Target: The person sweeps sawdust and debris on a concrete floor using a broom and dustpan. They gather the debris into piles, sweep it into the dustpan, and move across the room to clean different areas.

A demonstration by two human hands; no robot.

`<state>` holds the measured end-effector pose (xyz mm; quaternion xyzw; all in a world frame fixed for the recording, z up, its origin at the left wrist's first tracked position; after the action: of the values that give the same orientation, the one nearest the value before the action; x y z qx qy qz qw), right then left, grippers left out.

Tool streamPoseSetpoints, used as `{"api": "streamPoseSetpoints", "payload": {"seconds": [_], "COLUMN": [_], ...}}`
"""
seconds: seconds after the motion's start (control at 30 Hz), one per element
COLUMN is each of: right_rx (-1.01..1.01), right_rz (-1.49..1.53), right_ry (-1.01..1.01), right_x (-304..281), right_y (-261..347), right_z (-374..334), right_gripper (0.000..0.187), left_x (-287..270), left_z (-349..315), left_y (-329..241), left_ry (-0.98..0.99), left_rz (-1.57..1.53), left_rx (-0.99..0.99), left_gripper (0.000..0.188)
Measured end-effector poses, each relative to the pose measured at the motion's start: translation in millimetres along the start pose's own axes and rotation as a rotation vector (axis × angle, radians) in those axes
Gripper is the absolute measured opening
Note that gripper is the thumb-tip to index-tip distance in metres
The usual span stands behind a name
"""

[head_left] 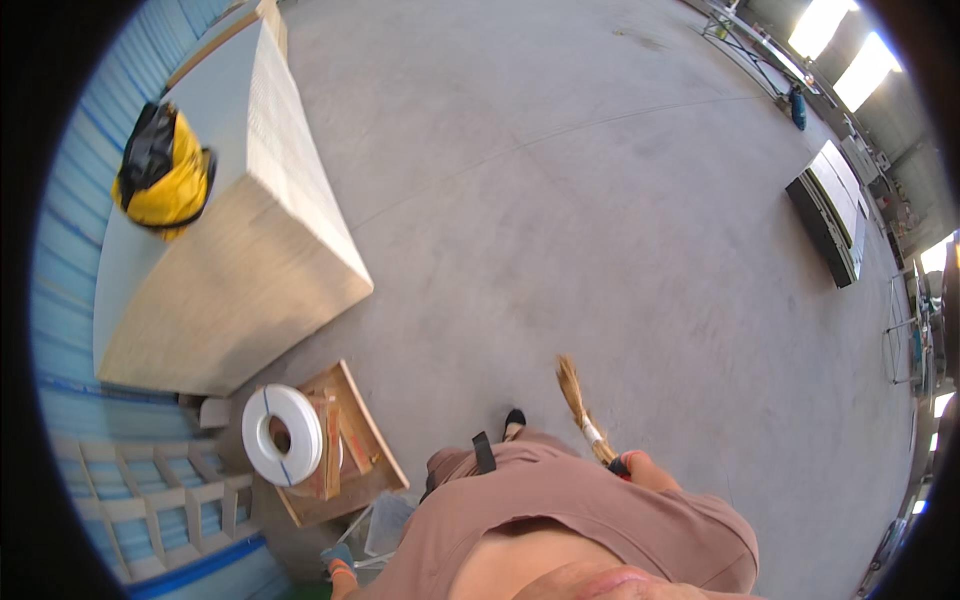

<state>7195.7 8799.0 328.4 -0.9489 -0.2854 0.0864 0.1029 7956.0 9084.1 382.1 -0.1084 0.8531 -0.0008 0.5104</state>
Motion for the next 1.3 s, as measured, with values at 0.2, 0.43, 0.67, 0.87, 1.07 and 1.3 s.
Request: {"api": "streamPoseSetpoints", "payload": {"seconds": [0.2,0.43,0.67,0.87,1.07,1.3], "right_rx": [-0.091,-0.134,0.007,-0.024,-0.117,-0.064], "right_rz": [0.151,0.307,0.596,0.67,0.497,0.749], "right_ry": [0.022,0.022,0.096,0.036,0.12,0.108], "right_x": [-95,-221,-297,-362,-510,-747], "right_y": [76,188,293,332,438,569], "right_z": [-8,-37,-105,-20,-56,-89], "right_gripper": [0.029,0.03,0.031,0.034,0.039,0.034], "left_x": [53,169,286,393,434,516], "left_z": [-58,-92,-172,-358,-405,-516], "left_y": [-176,-445,-794,-1068,-1260,-1454], "left_ry": [0.077,0.235,0.334,0.214,0.314,0.412], "left_rz": [-0.191,-0.214,0.433,0.167,0.069,-0.344], "left_rx": [0.14,0.15,0.758,0.609,0.834,0.578], "left_gripper": [0.034,0.035,0.032,0.04,0.036,0.03]}}
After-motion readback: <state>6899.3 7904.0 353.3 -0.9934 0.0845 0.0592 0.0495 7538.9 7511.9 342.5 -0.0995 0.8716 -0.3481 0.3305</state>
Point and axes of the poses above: each hand's wrist, its own z-axis towards the middle knuckle, its own x-axis out of the palm, y = z × x, the point moved 1 cm from there along z, towards the middle knuckle, and after that the axes turned 9 degrees about -x, right-handed, at the moved point
